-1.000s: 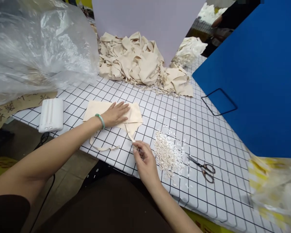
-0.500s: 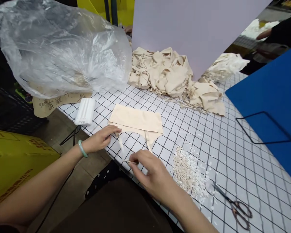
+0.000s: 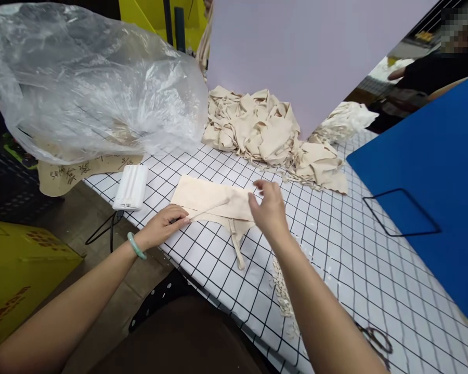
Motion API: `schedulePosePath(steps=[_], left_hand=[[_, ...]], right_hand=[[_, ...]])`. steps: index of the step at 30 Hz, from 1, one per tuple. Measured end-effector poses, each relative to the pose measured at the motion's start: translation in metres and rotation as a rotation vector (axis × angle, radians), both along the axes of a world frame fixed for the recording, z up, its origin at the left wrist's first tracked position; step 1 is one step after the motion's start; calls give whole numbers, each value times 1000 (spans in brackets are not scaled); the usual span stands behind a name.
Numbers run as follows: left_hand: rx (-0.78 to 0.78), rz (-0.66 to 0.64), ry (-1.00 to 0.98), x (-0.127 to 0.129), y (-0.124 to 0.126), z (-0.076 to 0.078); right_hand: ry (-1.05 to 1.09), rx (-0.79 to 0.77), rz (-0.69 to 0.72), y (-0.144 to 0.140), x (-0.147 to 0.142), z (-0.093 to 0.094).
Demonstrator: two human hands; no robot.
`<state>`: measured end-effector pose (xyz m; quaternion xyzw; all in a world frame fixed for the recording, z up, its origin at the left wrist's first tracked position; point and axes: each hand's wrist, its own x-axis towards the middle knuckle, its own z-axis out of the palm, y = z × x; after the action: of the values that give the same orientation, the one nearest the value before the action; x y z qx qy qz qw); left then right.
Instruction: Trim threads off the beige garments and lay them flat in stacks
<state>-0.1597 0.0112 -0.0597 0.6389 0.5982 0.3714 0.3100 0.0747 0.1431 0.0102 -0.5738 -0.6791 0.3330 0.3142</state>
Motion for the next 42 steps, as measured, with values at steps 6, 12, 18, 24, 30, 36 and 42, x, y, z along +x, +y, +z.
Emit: schedulePosePath(steps=[6, 12, 18, 24, 30, 36, 42], left_hand=[[-26, -18, -69, -4, 0, 2], [-39, -69, -80, -8, 0, 4], [-54, -61, -88, -7, -2, 7], [-83, -48, -96, -8, -4, 5], [-58, 29, -80, -3, -5, 9], [-19, 97, -474, 8, 12, 59], [-120, -10, -470, 7, 3, 73]], right_hand=[[550, -983, 215, -71, -52, -40], [925, -1170, 90, -71, -84, -52], [944, -871, -3, -34, -76, -33], [1030, -802, -1, 5, -66, -12], [1019, -618, 117, -1, -65, -5], [819, -729, 466, -57, -71, 0], [581, -737, 459, -89, -69, -8]])
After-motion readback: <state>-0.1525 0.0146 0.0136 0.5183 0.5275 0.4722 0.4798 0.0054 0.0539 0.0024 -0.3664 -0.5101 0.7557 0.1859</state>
